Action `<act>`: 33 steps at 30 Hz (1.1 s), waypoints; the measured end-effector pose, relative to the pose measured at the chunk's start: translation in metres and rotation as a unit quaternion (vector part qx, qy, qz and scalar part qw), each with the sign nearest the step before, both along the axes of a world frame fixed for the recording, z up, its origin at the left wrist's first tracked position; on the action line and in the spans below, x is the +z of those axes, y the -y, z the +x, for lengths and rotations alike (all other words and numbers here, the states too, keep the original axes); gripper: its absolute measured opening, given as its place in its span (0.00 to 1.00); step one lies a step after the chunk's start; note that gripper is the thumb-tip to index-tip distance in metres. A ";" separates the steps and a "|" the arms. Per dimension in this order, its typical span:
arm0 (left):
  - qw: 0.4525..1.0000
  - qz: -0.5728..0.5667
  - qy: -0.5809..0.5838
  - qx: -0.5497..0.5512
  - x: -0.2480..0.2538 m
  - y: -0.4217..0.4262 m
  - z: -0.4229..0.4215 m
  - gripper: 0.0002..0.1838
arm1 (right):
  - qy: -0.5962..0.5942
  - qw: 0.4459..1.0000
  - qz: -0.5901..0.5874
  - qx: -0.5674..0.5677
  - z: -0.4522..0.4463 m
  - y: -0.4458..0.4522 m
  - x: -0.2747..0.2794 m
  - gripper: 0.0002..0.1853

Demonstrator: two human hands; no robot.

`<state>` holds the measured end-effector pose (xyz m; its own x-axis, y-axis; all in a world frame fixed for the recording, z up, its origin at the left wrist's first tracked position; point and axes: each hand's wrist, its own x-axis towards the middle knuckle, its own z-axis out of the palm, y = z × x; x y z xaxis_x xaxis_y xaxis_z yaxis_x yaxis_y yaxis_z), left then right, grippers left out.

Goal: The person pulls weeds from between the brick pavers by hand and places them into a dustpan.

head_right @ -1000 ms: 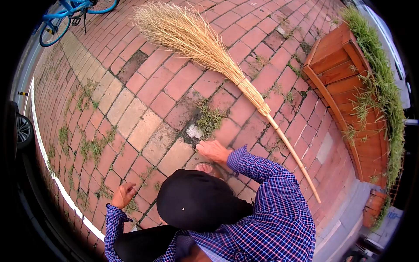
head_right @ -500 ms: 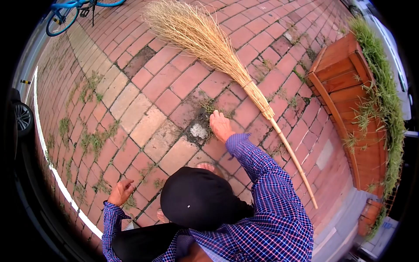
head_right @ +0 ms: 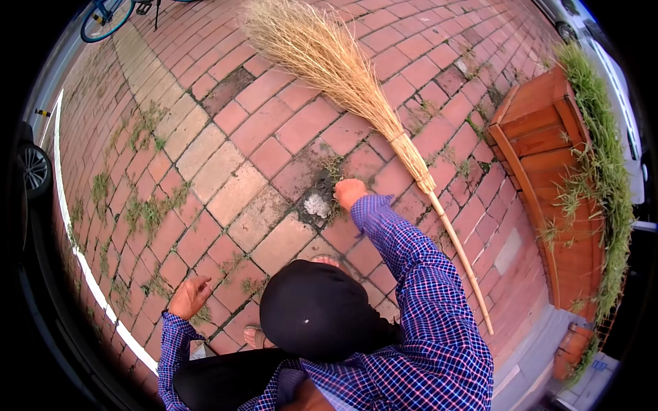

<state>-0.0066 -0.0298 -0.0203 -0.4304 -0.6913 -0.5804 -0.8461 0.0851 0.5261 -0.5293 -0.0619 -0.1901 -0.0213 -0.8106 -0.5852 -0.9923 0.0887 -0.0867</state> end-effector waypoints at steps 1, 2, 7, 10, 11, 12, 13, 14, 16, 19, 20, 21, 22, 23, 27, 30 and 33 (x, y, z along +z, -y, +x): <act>1.000 -0.004 -0.004 0.002 0.000 0.000 0.003 0.19 | 0.001 1.000 0.000 0.001 -0.002 0.004 -0.003 0.26; 1.000 -0.004 -0.003 0.004 0.000 -0.001 0.004 0.19 | 0.020 1.000 -0.001 -0.011 -0.006 0.007 -0.006 0.24; 1.000 0.011 -0.005 0.004 -0.006 -0.005 0.002 0.19 | 0.116 0.991 -0.016 0.061 -0.039 0.000 -0.005 0.20; 1.000 0.014 -0.011 0.004 -0.009 -0.007 0.003 0.19 | 0.148 0.982 -0.072 0.098 -0.051 -0.009 -0.018 0.17; 1.000 0.016 -0.008 0.004 -0.009 -0.007 0.005 0.19 | 0.160 0.972 -0.119 0.127 -0.051 -0.013 -0.025 0.15; 1.000 0.012 -0.010 0.007 -0.006 -0.006 0.004 0.19 | 0.163 0.972 -0.117 0.126 -0.047 -0.016 -0.024 0.15; 1.000 0.008 -0.014 0.009 -0.005 -0.006 0.002 0.19 | 0.172 0.969 -0.131 0.117 -0.044 -0.019 -0.017 0.13; 1.000 0.010 -0.014 0.009 -0.004 -0.006 0.003 0.19 | 0.180 0.967 -0.144 0.107 -0.042 -0.023 -0.010 0.11; 0.999 0.025 0.013 0.015 -0.007 -0.006 0.002 0.21 | 0.170 0.974 -0.115 0.095 -0.037 -0.033 0.008 0.11; 0.999 0.042 0.013 0.016 -0.011 -0.005 0.002 0.21 | 0.179 0.970 -0.132 0.099 -0.031 -0.054 0.016 0.10; 0.999 0.044 0.012 0.013 -0.012 -0.004 0.001 0.21 | 0.179 0.969 -0.150 0.075 -0.033 -0.067 0.019 0.10; 0.999 0.041 0.015 0.000 -0.012 -0.002 0.000 0.21 | 0.179 0.968 -0.169 0.051 -0.034 -0.076 0.025 0.10; 0.999 0.038 0.018 -0.014 -0.013 -0.001 -0.002 0.21 | 0.198 0.964 -0.177 0.018 -0.036 -0.084 0.031 0.11; 0.999 0.039 0.017 -0.017 -0.014 0.000 -0.004 0.21 | 0.196 0.964 -0.177 0.015 -0.037 -0.089 0.036 0.11; 0.999 0.047 0.005 -0.006 -0.009 0.004 -0.012 0.19 | 0.218 0.953 -0.210 -0.015 -0.036 -0.106 0.044 0.11; 0.999 0.046 0.009 -0.007 -0.007 0.003 -0.013 0.20 | 0.196 0.950 -0.242 0.027 -0.030 -0.116 0.050 0.11; 0.999 0.040 0.009 -0.011 -0.013 0.000 -0.007 0.20 | 0.231 0.954 -0.183 -0.054 -0.006 -0.137 0.068 0.11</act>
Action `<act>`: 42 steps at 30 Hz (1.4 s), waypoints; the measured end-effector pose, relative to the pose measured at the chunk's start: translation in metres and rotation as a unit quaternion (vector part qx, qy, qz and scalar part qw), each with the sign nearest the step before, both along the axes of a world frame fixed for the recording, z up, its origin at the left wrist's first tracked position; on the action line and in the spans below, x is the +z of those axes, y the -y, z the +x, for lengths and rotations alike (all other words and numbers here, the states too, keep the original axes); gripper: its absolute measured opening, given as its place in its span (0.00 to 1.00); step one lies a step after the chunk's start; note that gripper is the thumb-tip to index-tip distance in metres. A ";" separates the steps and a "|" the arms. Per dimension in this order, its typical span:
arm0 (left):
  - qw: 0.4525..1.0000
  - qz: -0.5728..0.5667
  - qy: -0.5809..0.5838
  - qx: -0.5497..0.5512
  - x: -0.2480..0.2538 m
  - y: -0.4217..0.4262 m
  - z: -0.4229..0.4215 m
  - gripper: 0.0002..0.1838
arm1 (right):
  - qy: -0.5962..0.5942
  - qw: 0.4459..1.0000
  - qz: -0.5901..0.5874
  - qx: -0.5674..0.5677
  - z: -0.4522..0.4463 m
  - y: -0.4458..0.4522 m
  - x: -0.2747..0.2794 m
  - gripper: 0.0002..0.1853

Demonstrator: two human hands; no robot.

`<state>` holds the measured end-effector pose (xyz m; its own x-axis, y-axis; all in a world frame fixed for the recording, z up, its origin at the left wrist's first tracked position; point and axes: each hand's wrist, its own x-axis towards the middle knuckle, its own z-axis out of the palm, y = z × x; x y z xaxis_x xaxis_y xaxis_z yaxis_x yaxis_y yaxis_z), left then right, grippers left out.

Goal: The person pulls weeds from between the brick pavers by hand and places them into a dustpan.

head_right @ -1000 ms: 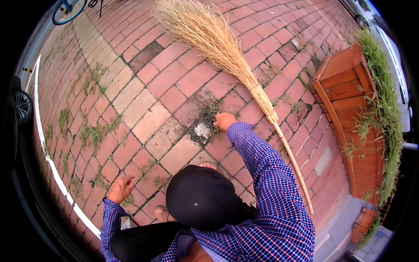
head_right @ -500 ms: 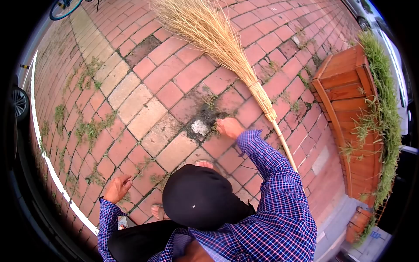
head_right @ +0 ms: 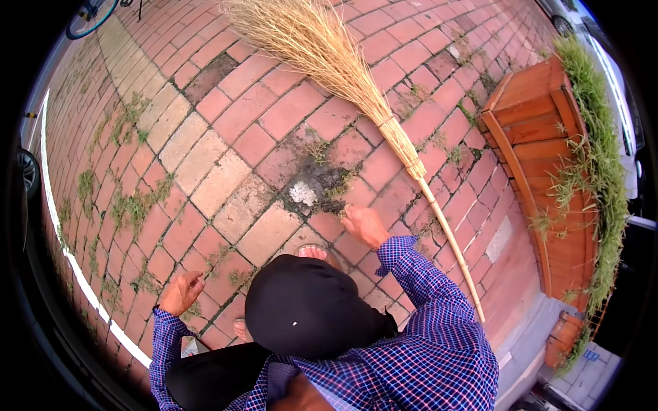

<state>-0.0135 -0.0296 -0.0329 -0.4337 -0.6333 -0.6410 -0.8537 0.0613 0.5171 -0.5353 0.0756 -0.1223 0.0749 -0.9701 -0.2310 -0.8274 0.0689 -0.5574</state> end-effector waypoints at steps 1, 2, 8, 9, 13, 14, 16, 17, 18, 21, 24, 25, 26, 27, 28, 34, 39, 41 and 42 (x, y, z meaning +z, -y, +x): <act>1.000 -0.004 -0.003 0.000 -0.001 -0.002 0.001 0.19 | 0.004 1.000 -0.006 0.014 0.005 -0.011 -0.007 0.11; 1.000 -0.005 -0.004 0.001 -0.001 -0.002 0.001 0.19 | 0.009 1.000 -0.011 0.027 0.009 -0.022 -0.012 0.11; 1.000 -0.015 -0.014 -0.010 -0.002 0.000 -0.004 0.20 | 0.012 0.999 0.022 -0.041 0.027 -0.061 0.003 0.10; 1.000 -0.012 -0.016 -0.014 -0.004 0.001 -0.004 0.19 | 0.012 0.999 0.023 -0.044 0.030 -0.060 0.004 0.10; 1.000 -0.013 -0.008 -0.027 -0.002 0.001 -0.008 0.19 | 0.013 0.999 -0.044 -0.002 0.053 -0.024 0.012 0.08; 1.000 -0.013 -0.007 -0.027 -0.002 0.000 -0.008 0.19 | 0.011 0.998 -0.047 0.028 0.061 -0.009 0.014 0.10; 0.998 -0.037 -0.028 -0.037 -0.001 -0.001 -0.006 0.18 | 0.011 0.995 -0.089 0.047 0.071 0.014 -0.011 0.13; 0.998 -0.038 -0.026 -0.034 0.001 -0.001 -0.005 0.18 | 0.010 0.989 -0.130 0.065 0.071 0.024 -0.024 0.17; 0.999 -0.036 -0.020 -0.024 0.004 -0.001 -0.005 0.18 | 0.012 0.989 -0.131 0.068 0.067 0.032 -0.032 0.17; 0.999 -0.033 -0.010 0.001 0.012 -0.003 -0.004 0.17 | -0.113 0.990 0.006 0.082 0.043 0.051 -0.055 0.22; 0.999 -0.032 -0.005 0.012 0.009 -0.007 0.004 0.16 | -0.182 0.973 -0.001 0.145 0.031 0.052 -0.042 0.14; 0.999 -0.034 -0.004 0.006 0.006 -0.007 0.006 0.16 | -0.180 0.972 0.001 0.148 0.030 0.054 -0.036 0.14; 0.999 -0.032 -0.003 0.010 0.000 -0.006 0.006 0.16 | -0.190 0.965 0.064 0.171 0.029 0.058 -0.030 0.16; 0.999 -0.033 -0.013 -0.001 -0.007 -0.007 0.008 0.17 | -0.197 0.952 0.125 0.199 0.030 0.063 -0.028 0.18; 0.999 -0.032 -0.014 -0.003 -0.009 -0.011 0.017 0.17 | -0.199 0.955 0.089 0.200 0.027 0.063 -0.035 0.14; 0.997 -0.010 0.010 0.075 -0.005 0.000 0.035 0.23 | -0.149 0.956 0.122 0.223 0.023 0.095 -0.056 0.12; 0.980 -0.059 0.012 0.192 -0.045 -0.057 0.080 0.23 | -0.082 0.943 0.248 0.207 0.018 0.103 -0.062 0.16; 0.968 -0.054 0.026 0.242 -0.065 -0.104 0.096 0.23 | 0.069 0.951 0.298 0.042 0.024 0.098 -0.061 0.17; 0.964 -0.054 0.015 0.261 -0.077 -0.132 0.098 0.22 | 0.090 0.951 0.296 -0.011 0.034 0.098 -0.049 0.19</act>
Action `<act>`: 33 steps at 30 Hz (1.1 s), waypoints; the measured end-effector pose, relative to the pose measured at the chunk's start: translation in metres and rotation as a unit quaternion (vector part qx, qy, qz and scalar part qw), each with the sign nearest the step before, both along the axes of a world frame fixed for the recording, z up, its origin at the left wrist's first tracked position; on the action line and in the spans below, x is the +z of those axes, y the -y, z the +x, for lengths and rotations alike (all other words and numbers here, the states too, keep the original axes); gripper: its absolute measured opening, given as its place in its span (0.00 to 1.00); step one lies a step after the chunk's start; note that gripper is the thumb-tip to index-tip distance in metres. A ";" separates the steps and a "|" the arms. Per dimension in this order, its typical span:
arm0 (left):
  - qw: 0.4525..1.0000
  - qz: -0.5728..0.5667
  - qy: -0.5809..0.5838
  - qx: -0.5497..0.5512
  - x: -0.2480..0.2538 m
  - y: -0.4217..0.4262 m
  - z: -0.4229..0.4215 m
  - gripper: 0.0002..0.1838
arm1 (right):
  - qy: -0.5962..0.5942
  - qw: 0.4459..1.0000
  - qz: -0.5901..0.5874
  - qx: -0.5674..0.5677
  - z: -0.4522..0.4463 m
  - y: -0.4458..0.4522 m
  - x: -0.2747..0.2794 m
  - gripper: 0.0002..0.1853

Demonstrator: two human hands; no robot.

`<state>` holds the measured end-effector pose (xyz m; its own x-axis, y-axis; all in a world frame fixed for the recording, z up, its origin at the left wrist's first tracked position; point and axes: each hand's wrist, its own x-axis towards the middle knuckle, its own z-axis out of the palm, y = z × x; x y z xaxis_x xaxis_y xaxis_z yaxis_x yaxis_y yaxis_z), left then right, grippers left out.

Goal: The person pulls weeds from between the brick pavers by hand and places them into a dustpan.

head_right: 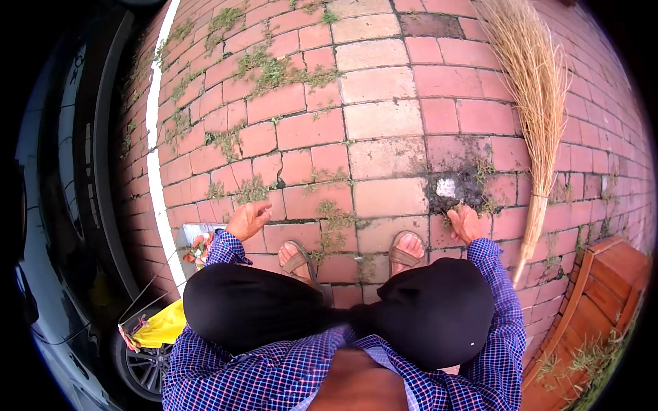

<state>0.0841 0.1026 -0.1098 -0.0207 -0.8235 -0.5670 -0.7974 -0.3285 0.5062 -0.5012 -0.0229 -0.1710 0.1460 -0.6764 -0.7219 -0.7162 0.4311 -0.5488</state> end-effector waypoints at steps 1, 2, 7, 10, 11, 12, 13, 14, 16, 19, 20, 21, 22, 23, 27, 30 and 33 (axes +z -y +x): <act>0.999 0.037 -0.004 0.006 -0.004 -0.024 -0.001 0.22 | -0.004 1.000 0.003 -0.015 0.001 -0.006 -0.006 0.18; 0.997 0.073 -0.014 0.010 -0.009 -0.043 -0.005 0.21 | -0.012 0.999 0.004 -0.032 -0.003 -0.007 -0.011 0.18; 0.992 0.014 -0.075 0.103 -0.048 -0.094 -0.034 0.21 | 0.013 0.999 -0.029 -0.013 0.031 -0.014 0.029 0.19; 0.992 -0.044 -0.044 0.105 -0.055 -0.075 -0.029 0.19 | 0.025 0.999 -0.042 0.023 0.058 -0.002 0.036 0.16; 0.992 -0.100 0.019 0.074 -0.055 -0.069 -0.025 0.19 | 0.037 0.998 -0.042 0.014 0.069 0.001 0.039 0.15; 0.983 -0.154 0.086 0.044 -0.056 -0.061 -0.021 0.19 | 0.051 0.998 -0.042 0.007 0.081 0.007 0.041 0.14; 0.978 -0.179 0.102 0.025 -0.063 -0.053 -0.015 0.20 | 0.056 0.996 -0.049 0.057 0.088 0.019 0.040 0.13; 0.971 -0.202 0.128 0.009 -0.072 -0.046 -0.003 0.21 | 0.037 0.993 -0.083 0.072 0.104 0.031 0.044 0.15; 0.948 -0.264 0.176 -0.005 -0.082 -0.028 0.017 0.22 | 0.032 0.981 -0.131 0.140 0.148 0.068 0.068 0.14; 0.933 -0.280 0.224 0.022 -0.101 -0.022 0.037 0.24 | 0.038 0.918 -0.265 0.293 0.217 0.110 0.105 0.11; 0.925 -0.285 0.248 0.046 -0.106 -0.025 0.041 0.26 | 0.019 0.904 -0.282 0.320 0.249 0.121 0.129 0.11; 0.915 -0.290 0.271 0.070 -0.110 -0.027 0.043 0.27 | 0.005 0.859 -0.330 0.392 0.278 0.136 0.140 0.10; 0.913 -0.292 0.272 0.082 -0.112 -0.029 0.045 0.27 | 0.021 0.875 -0.295 0.384 0.327 0.131 0.181 0.08; 0.914 -0.276 0.274 0.118 -0.112 -0.034 0.047 0.29 | 0.009 0.878 -0.238 0.414 0.368 0.130 0.204 0.07; 0.919 -0.216 0.261 0.202 -0.100 -0.039 0.044 0.34 | 0.142 0.662 -0.424 0.602 0.502 0.070 0.244 0.11; 0.969 0.006 0.151 0.196 -0.114 -0.039 0.044 0.32 | 0.304 0.644 -0.377 0.592 0.567 -0.004 0.251 0.14; 0.891 -0.332 0.188 0.246 -0.136 -0.052 0.046 0.28 | 0.347 0.654 -0.398 0.542 0.576 -0.016 0.246 0.17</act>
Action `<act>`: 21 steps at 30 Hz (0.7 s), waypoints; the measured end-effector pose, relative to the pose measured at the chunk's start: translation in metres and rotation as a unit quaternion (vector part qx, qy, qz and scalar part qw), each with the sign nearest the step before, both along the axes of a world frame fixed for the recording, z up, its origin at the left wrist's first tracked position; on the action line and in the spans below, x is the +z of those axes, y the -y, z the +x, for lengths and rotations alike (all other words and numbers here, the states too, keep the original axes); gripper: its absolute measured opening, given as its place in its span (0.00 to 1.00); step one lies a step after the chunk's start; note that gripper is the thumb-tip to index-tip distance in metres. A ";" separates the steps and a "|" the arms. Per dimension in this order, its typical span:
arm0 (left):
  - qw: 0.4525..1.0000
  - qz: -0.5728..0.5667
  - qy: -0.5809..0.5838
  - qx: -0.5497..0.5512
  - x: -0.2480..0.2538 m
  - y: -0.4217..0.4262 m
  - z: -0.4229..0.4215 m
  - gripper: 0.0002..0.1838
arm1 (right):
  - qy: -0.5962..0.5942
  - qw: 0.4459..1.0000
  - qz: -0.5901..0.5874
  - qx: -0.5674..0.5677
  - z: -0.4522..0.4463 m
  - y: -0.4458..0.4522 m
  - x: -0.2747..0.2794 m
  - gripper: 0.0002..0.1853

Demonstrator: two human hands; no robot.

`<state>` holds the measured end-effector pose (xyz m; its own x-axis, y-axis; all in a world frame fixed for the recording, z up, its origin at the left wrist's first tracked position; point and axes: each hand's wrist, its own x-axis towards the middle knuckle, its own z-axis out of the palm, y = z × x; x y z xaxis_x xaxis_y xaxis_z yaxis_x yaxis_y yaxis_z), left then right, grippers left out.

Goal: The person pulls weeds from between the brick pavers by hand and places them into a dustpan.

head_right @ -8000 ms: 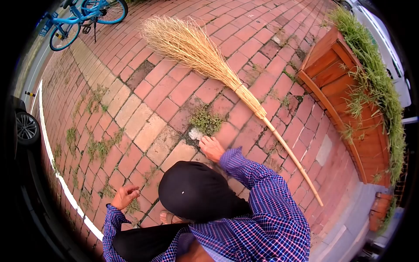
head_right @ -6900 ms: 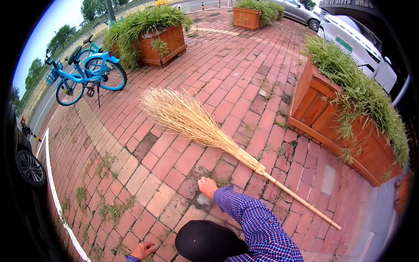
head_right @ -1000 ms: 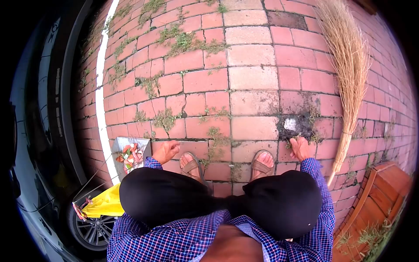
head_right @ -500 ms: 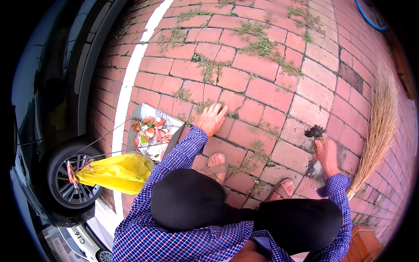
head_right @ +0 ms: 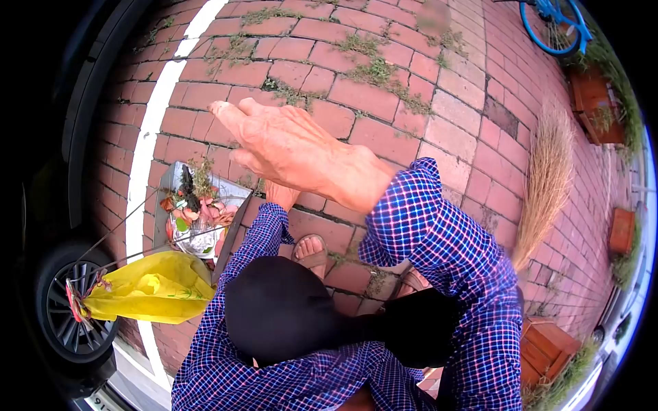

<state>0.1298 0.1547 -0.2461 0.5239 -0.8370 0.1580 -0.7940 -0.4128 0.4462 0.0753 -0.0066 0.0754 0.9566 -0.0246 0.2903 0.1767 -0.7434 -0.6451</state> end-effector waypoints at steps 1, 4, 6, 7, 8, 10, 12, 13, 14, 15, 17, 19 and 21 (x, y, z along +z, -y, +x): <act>1.000 0.007 -0.001 -0.001 0.011 0.000 0.001 0.28 | -0.006 0.999 0.028 -0.045 0.000 0.010 -0.019 0.18; 0.965 0.169 -0.189 0.069 0.033 -0.001 0.004 0.29 | -0.216 0.940 0.147 -0.219 -0.023 0.040 -0.074 0.15; 0.965 0.159 -0.198 0.063 0.025 0.000 0.005 0.26 | -0.282 0.907 0.156 -0.272 -0.053 0.049 -0.150 0.14; 0.964 0.154 -0.209 0.056 0.022 0.000 0.005 0.24 | -0.298 0.899 0.171 -0.272 -0.062 0.046 -0.179 0.15; 0.964 0.157 -0.207 0.054 0.024 0.000 0.006 0.24 | -0.312 0.891 0.189 -0.272 -0.069 0.038 -0.200 0.16; 0.961 0.163 -0.212 0.063 0.029 0.003 0.009 0.21 | -0.310 0.899 0.168 -0.259 -0.063 0.018 -0.216 0.17; 0.964 0.170 -0.192 0.067 0.028 0.006 0.009 0.19 | -0.315 0.906 0.142 -0.243 -0.056 0.003 -0.249 0.19; 0.967 0.176 -0.170 0.071 0.029 0.007 0.011 0.17 | -0.249 0.940 0.062 -0.225 -0.053 -0.004 -0.282 0.22; 0.968 0.174 -0.159 0.079 0.032 0.007 0.012 0.15 | -0.178 0.962 -0.019 -0.205 -0.047 -0.011 -0.300 0.26; 0.969 0.175 -0.156 0.082 0.032 0.005 0.015 0.15 | -0.175 0.963 -0.017 -0.203 -0.037 -0.017 -0.292 0.26; 0.979 0.142 -0.127 0.074 0.027 0.002 0.018 0.13 | -0.360 0.915 -0.061 -0.171 -0.024 -0.030 -0.265 0.31; 0.983 0.131 -0.102 0.076 0.026 0.002 0.025 0.12 | -0.286 0.937 -0.112 -0.166 -0.027 -0.042 -0.287 0.23; 0.979 0.142 -0.133 0.066 0.020 0.004 0.027 0.11 | -0.307 0.924 -0.052 -0.222 -0.027 -0.046 -0.305 0.21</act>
<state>0.1565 0.1509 -0.2256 0.6209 -0.7501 -0.2275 -0.5971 -0.6407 0.4828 0.0487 0.0397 -0.2294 0.8442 -0.4567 -0.2806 -0.5361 -0.7181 -0.4438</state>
